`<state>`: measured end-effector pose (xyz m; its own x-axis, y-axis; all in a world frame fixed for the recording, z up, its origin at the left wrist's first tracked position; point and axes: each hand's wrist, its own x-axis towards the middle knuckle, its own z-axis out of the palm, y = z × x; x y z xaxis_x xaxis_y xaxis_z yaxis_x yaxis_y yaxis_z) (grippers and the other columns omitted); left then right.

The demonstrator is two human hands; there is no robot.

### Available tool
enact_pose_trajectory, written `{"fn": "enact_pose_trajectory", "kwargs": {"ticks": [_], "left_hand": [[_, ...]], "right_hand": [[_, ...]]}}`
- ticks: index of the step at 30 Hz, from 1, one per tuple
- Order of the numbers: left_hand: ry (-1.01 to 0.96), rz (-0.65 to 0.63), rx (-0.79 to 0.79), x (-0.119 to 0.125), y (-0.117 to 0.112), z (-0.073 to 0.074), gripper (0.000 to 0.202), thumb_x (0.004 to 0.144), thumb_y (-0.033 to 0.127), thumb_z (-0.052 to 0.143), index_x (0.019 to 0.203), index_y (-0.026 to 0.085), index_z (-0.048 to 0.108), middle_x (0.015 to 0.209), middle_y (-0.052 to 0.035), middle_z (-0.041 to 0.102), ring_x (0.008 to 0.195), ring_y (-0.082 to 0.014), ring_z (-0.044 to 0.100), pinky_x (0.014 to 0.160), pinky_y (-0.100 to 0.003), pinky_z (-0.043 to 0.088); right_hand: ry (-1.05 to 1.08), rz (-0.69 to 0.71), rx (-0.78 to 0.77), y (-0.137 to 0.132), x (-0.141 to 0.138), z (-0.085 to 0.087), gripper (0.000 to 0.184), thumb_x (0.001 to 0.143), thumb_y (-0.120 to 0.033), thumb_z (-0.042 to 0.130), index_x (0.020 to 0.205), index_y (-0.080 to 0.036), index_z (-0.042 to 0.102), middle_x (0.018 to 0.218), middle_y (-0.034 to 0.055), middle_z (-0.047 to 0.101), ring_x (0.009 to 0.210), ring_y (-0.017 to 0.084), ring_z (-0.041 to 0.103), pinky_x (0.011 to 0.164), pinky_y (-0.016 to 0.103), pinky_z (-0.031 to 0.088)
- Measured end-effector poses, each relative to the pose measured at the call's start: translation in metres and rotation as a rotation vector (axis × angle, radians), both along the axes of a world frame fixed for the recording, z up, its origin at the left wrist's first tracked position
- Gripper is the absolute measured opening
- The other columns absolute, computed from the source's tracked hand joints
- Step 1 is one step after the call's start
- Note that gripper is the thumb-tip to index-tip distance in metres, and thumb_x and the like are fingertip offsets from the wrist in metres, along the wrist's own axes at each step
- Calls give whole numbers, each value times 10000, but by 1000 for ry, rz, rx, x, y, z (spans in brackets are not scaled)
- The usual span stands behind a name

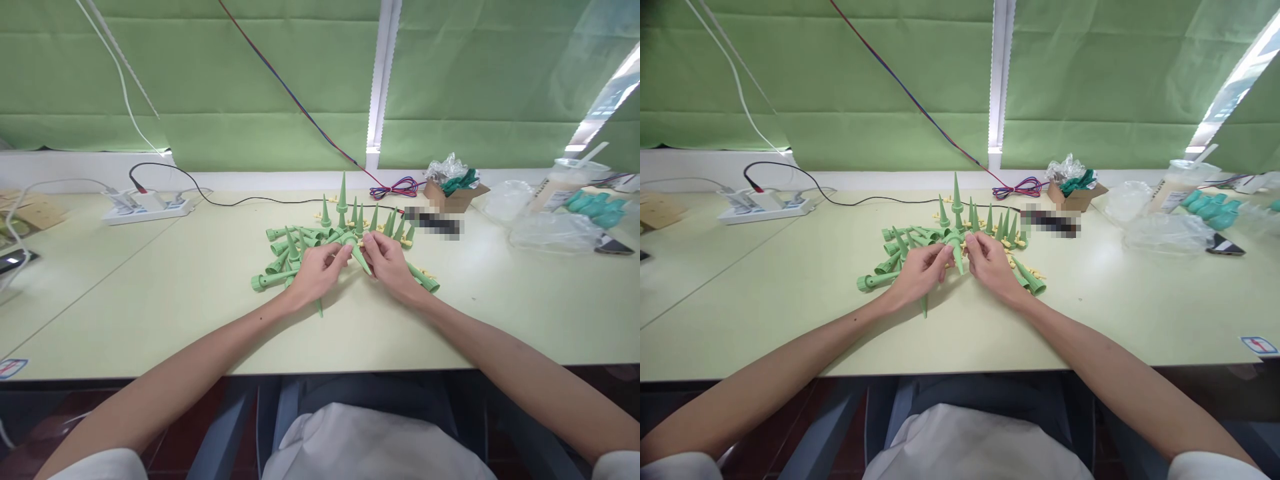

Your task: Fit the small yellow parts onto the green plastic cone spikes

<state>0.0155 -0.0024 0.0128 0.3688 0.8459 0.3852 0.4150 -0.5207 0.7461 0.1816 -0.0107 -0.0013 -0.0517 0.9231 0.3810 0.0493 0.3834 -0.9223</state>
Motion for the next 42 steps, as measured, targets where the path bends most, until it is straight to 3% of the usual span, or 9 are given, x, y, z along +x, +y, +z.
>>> {"fn": "enact_pose_trajectory", "kwargs": {"ticks": [8, 21, 29, 42], "left_hand": [[50, -34, -43, -1, 1, -2, 490, 952, 569, 461, 743, 156, 622, 506, 23, 517, 457, -116, 487, 495, -259, 375], [61, -25, 18, -1, 1, -1, 362, 886, 519, 592, 795, 169, 604, 646, -3, 621, 538, -126, 557, 513, -245, 422], [35, -44, 124, -2, 4, -9, 329, 860, 472, 659, 766, 181, 538, 662, 13, 608, 499, -103, 536, 481, -235, 405], [80, -47, 398, -4, 8, -17, 158, 880, 260, 665, 919, 184, 533, 775, 11, 589, 507, -65, 489, 486, -214, 401]], "right_hand": [[-36, 8, 6, 1, 2, -1, 477, 937, -634, 486, 692, -240, 378, 521, -70, 332, 413, 93, 327, 405, 259, 293], [23, 83, -67, 4, 4, -4, 495, 906, -653, 520, 680, -242, 360, 532, -75, 283, 414, 89, 271, 373, 255, 289], [-19, 52, -63, 4, 5, -4, 528, 898, -652, 530, 634, -231, 352, 498, -70, 313, 411, 88, 321, 395, 259, 286], [-85, 25, -42, 3, 3, -2, 511, 941, -522, 503, 555, -221, 355, 430, -57, 337, 396, 93, 355, 418, 260, 290]]}}
